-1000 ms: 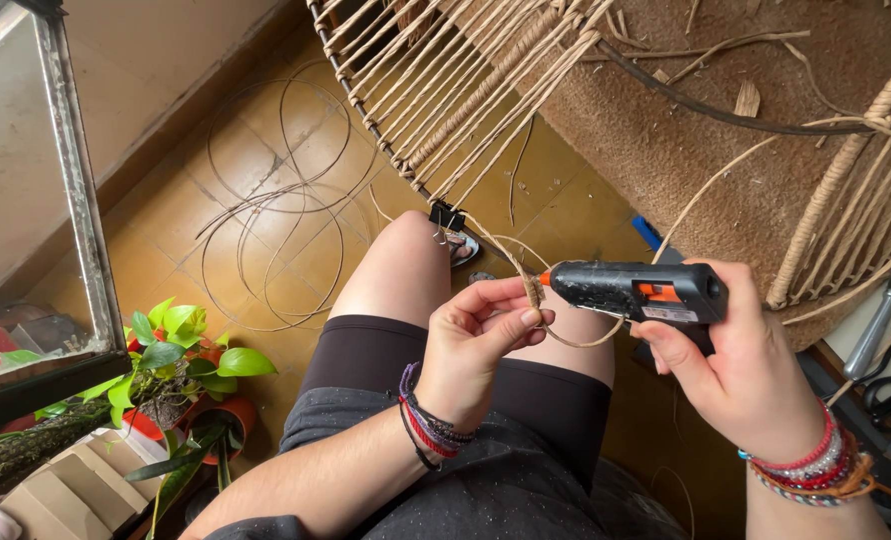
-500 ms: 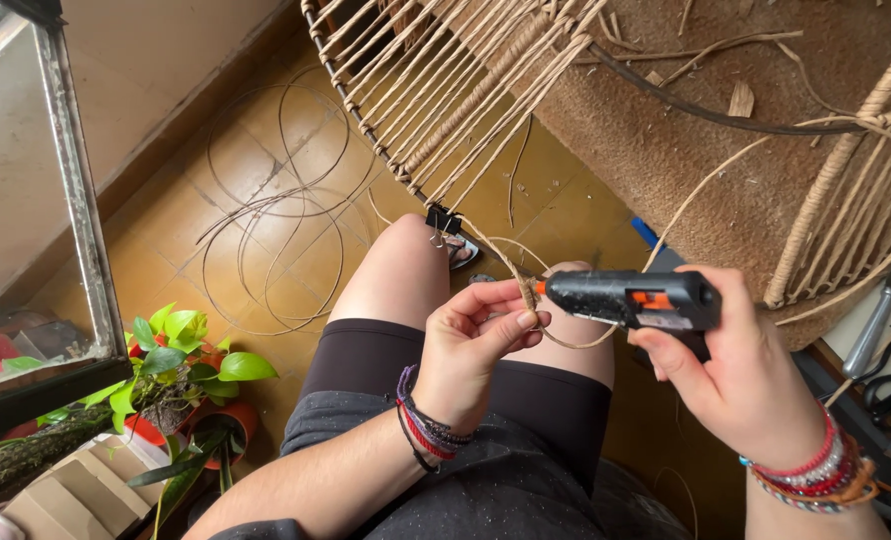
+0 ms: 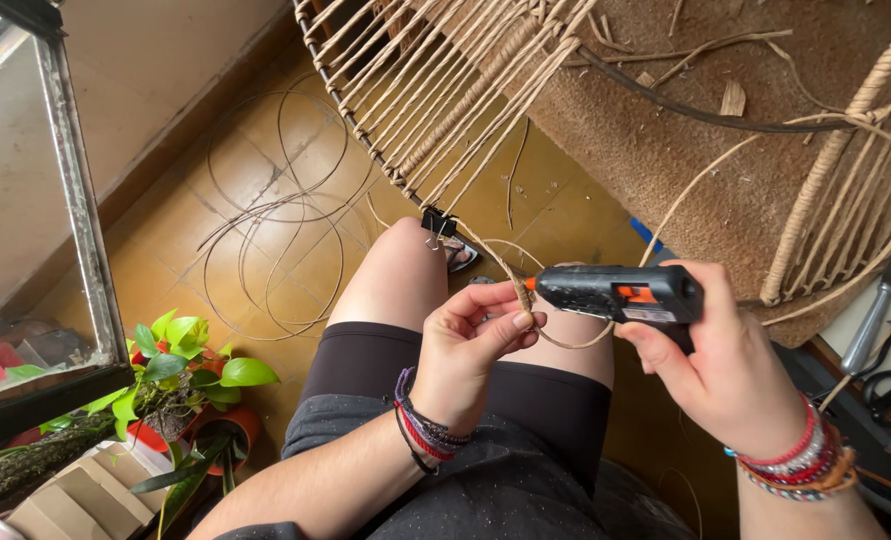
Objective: Weaving and securing wicker strips to create a lampshade using a glue gun and pliers.
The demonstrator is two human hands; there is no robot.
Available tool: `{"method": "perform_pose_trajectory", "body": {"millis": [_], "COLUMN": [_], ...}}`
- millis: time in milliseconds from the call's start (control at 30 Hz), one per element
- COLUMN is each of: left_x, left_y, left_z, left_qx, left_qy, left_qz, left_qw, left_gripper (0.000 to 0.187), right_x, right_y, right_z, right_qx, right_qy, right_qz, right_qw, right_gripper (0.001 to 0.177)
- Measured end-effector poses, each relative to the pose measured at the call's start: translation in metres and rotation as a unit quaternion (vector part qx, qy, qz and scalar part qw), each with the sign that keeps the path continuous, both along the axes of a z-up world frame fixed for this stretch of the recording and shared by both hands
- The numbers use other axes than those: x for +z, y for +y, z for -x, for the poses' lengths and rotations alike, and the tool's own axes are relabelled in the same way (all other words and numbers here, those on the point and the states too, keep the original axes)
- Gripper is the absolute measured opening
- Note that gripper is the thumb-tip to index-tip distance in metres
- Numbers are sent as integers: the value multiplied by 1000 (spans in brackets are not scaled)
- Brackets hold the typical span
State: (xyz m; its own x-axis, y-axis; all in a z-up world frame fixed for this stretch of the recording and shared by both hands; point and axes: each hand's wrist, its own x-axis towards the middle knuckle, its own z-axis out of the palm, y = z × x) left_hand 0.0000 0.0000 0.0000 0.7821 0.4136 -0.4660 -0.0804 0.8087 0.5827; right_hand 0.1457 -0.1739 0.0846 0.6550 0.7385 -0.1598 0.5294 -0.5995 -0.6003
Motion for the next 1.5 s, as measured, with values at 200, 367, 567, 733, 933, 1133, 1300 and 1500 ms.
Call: {"method": "perform_pose_trajectory", "body": {"millis": [200,367,567,733,933,1133,1300,1500], "left_x": [-1,1,1,-1,-2,1,1,-4], "left_y": [0,1,1,1,0,1,1,0], "left_z": [0,-1,-2,-2,-1,-1,-1,0], "left_qx": [5,0,-3,1,1,-1,-4,-3], "left_qy": [-5,-4,1,-2,-1,5,4,16], "left_qz": [4,1,0,7,4,4,9,11], "left_qw": [1000,1000,1000,1000,1000,1000,1000,1000], "left_gripper": [26,27,27,27,28,28,27,28], "right_x": [4,2,0,0,-1,-1,1,0], "right_y": [5,-6,-11,-11,-14,-14,-7,-8], "right_z": [-1,0,1,0,1,3,4,2], "right_qx": [-15,-4,-3,7,-5,-4,-19,-23], "right_qy": [29,24,5,8,-3,-6,4,19], "right_qz": [-4,2,15,10,25,15,14,6], "right_qw": [999,1000,1000,1000,1000,1000,1000,1000], "right_gripper": [45,51,52,54,56,55,57,52]}}
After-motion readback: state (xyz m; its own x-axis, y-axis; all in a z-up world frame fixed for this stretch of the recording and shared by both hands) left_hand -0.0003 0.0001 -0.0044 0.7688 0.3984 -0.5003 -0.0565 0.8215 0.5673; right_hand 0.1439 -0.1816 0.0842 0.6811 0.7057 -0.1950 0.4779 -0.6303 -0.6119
